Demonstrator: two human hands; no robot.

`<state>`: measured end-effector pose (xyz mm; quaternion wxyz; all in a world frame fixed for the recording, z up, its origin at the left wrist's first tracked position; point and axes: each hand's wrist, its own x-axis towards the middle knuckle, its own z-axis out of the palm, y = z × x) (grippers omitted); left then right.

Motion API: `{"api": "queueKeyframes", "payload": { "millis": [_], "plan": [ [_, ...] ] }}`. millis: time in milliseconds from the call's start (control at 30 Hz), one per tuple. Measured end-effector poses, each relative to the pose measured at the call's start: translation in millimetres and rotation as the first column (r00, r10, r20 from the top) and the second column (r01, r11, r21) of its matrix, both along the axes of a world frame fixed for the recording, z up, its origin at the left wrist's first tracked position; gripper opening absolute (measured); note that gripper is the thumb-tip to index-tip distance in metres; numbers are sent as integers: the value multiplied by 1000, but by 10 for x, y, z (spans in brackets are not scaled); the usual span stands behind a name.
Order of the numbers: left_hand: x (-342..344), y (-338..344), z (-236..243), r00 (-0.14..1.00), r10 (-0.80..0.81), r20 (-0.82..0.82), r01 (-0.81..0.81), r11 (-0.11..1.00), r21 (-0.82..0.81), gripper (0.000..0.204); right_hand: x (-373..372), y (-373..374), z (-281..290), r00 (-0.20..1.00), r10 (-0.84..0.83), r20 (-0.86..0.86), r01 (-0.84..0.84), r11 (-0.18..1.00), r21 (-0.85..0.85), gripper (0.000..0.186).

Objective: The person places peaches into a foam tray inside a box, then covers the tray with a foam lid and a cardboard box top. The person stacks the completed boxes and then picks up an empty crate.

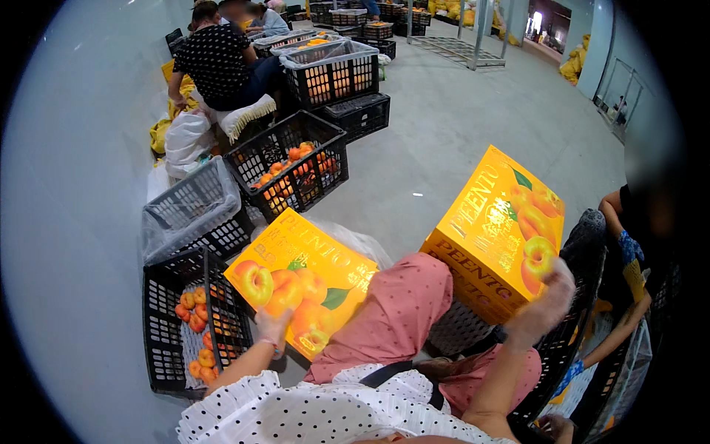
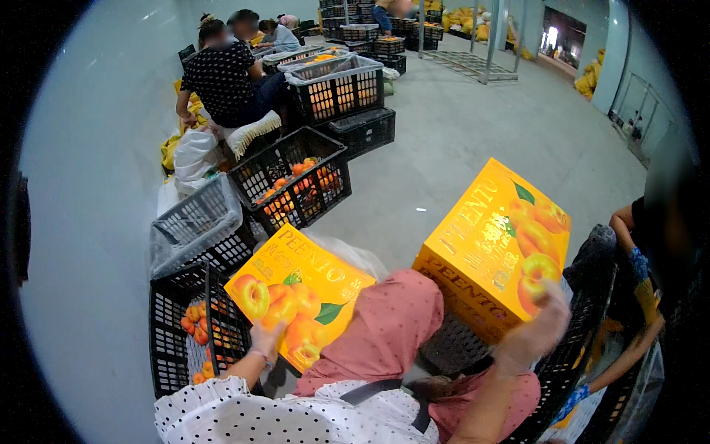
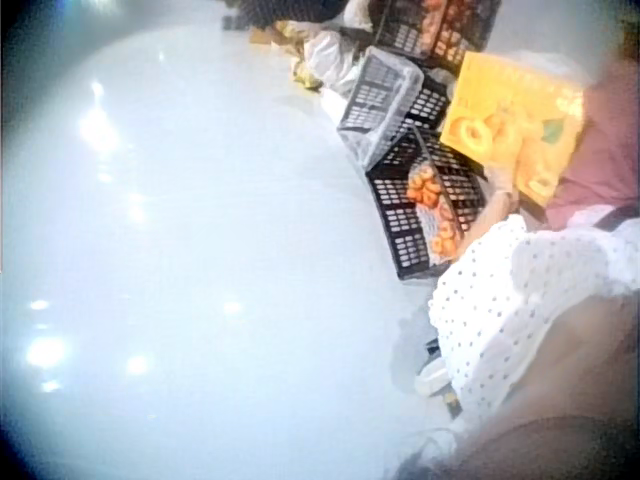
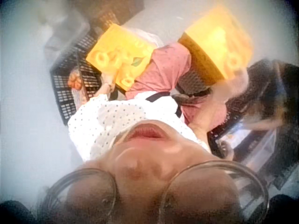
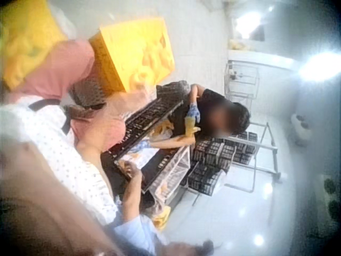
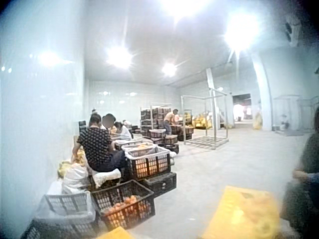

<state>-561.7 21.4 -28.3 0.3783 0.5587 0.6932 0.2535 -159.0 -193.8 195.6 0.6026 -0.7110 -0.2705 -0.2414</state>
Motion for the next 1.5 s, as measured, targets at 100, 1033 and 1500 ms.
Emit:
{"api": "queueKeyframes", "payload": {
  "millis": [100,1033,1500],
  "plan": [
    [-51,-11,2,991,128,-35,-128,992,-2,104,-603,935,161,638,750,-176,-762,648,2,18],
    [-537,201,-1067,644,651,401,-519,758,-395,74,-802,3101,-3116,110,132,-985,-991,-66,-120,70],
    [-445,-168,-444,140,394,908,126,903,-411,80,-929,2431,-1831,325,344,-881,-854,-293,-430,77]
  ]
}}
